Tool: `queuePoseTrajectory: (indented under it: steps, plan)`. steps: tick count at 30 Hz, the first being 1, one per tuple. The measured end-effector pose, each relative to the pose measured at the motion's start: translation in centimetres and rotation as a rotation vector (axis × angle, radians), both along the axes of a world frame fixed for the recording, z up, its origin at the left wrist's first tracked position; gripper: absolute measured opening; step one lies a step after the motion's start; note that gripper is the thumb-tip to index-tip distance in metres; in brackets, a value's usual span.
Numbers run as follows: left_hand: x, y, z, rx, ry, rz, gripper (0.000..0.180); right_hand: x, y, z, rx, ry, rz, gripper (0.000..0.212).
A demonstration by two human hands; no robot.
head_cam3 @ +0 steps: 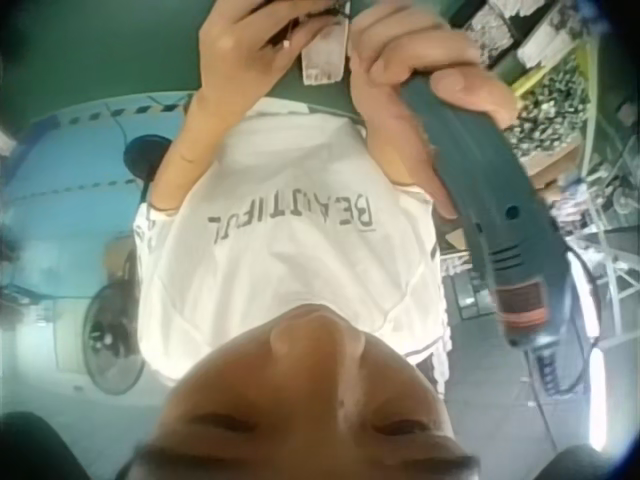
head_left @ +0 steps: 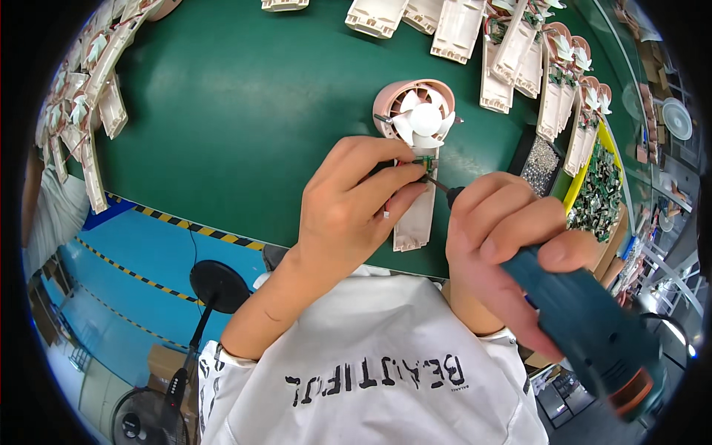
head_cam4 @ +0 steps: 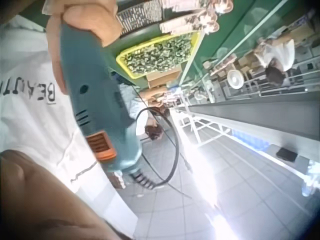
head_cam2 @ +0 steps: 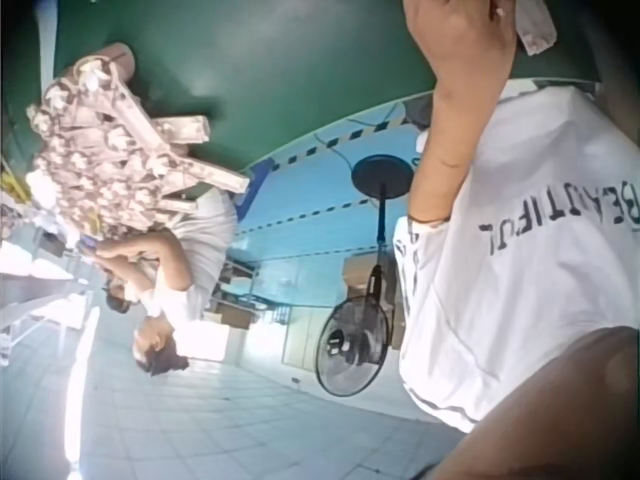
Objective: Assembling the internal components of handheld fans, including connecting wiring and securing parts using an electric screwdriver.
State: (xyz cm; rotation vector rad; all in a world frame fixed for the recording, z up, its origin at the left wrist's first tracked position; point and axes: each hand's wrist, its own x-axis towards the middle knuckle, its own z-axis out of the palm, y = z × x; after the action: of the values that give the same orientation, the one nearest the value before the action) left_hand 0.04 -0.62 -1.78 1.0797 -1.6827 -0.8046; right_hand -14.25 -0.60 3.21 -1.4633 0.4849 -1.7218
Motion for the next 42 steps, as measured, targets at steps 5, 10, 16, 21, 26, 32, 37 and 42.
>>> queuePoseTrajectory:
  steps: [5, 10, 16, 21, 26, 32, 37, 42]
  plan:
    - [0.4, -0.2, 0.2, -0.046, -0.039, -0.014, 0.021, -0.1, 0.0, 0.0, -0.02, 0.103, 0.081, 0.075]
    - [0.8, 0.1, 0.4, 0.002, -0.044, -0.03, 0.022, 0.0, 0.5, 0.8, 0.003, -0.148, -0.054, 0.079]
    - [1.0, 0.4, 0.5, 0.061, 0.071, 0.054, 0.017, -2.6, 1.9, 0.7, 0.59, -0.139, -0.303, 0.066]
    - [0.9, 0.4, 0.6, 0.243, 0.14, 0.179, 0.014, -2.3, 1.5, 0.5, 1.171, 0.223, -0.243, 0.028]
    - [0.4, 0.2, 1.4, 0.446, 0.303, 0.169, 0.012, -1.7, 1.6, 0.0, 1.344, 0.147, -0.105, 0.035]
    - [0.6, 0.2, 2.0, 0.642, 0.513, 0.15, 0.01, -1.6, 1.9, -0.2, 1.371, 0.085, 0.011, 0.037]
    - [0.8, 0.5, 1.5, 0.676, 0.599, 0.128, 0.009, -1.6, 2.5, -0.4, 1.381, 0.037, 0.08, 0.038]
    - [0.9, 0.8, 2.9, 0.684, 0.629, 0.158, 0.007, -1.3, 3.5, -0.5, 1.299, -0.06, 0.084, 0.038]
